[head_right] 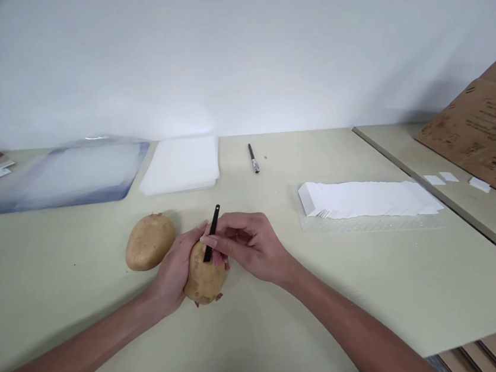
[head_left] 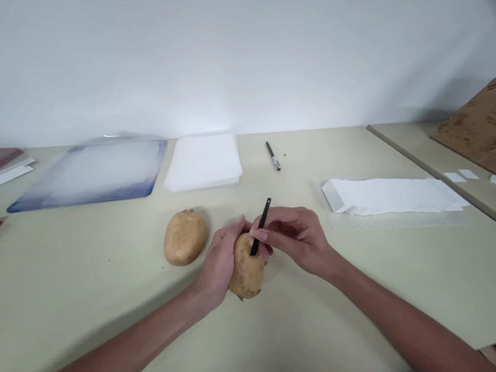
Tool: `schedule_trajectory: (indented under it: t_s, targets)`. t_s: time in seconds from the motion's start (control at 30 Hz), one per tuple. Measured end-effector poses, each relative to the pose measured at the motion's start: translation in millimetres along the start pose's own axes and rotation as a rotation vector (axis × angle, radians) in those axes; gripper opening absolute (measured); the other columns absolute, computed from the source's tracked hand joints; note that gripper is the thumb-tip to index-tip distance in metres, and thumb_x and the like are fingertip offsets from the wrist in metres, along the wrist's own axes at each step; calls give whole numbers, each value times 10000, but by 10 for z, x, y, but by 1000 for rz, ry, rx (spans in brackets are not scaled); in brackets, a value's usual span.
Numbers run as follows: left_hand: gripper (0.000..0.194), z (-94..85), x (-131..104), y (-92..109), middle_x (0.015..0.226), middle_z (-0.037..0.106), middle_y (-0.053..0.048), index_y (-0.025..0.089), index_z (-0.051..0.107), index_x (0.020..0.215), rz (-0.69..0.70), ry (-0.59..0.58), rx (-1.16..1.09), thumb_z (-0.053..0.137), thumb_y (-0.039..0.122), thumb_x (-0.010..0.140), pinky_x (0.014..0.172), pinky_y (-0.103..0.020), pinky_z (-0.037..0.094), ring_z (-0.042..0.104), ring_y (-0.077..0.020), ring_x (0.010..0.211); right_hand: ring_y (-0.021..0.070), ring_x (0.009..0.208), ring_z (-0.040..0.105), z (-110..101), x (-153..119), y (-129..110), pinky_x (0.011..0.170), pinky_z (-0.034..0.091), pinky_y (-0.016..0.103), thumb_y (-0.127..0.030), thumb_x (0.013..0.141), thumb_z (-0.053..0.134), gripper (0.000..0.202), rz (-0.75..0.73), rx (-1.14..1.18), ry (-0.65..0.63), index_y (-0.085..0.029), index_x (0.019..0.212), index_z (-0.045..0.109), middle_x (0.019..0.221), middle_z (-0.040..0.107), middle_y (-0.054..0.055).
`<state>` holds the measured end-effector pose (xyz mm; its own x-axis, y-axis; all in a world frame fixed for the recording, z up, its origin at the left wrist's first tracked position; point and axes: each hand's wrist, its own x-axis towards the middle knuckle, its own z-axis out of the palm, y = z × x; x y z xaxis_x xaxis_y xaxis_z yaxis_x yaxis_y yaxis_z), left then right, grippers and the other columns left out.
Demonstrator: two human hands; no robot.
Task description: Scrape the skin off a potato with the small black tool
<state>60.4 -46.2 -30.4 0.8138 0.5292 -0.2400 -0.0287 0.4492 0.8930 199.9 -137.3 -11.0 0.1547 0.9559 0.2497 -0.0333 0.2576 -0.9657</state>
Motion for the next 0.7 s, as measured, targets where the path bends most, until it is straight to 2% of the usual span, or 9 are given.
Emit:
schedule_trajectory:
  t_s: [0.37,0.7]
  targets:
    - [518,5,-6,26,716,679,-67,164,637,651,-1,0,7,473,503,1007,585,-256,521,631,-173,650,143,585,602,-4,24,3,561,527,302,-265,966,706,131,29,19,-3,-177,877,746,690,666,14]
    - [466,9,-11,33,712,679,-66,165,644,666,8,-2,9,502,468,990,579,-251,524,635,-176,652,151,583,612,-7,39,-1,553,536,303,-345,955,718,186,44,13,-11,-181,867,734,694,667,16]
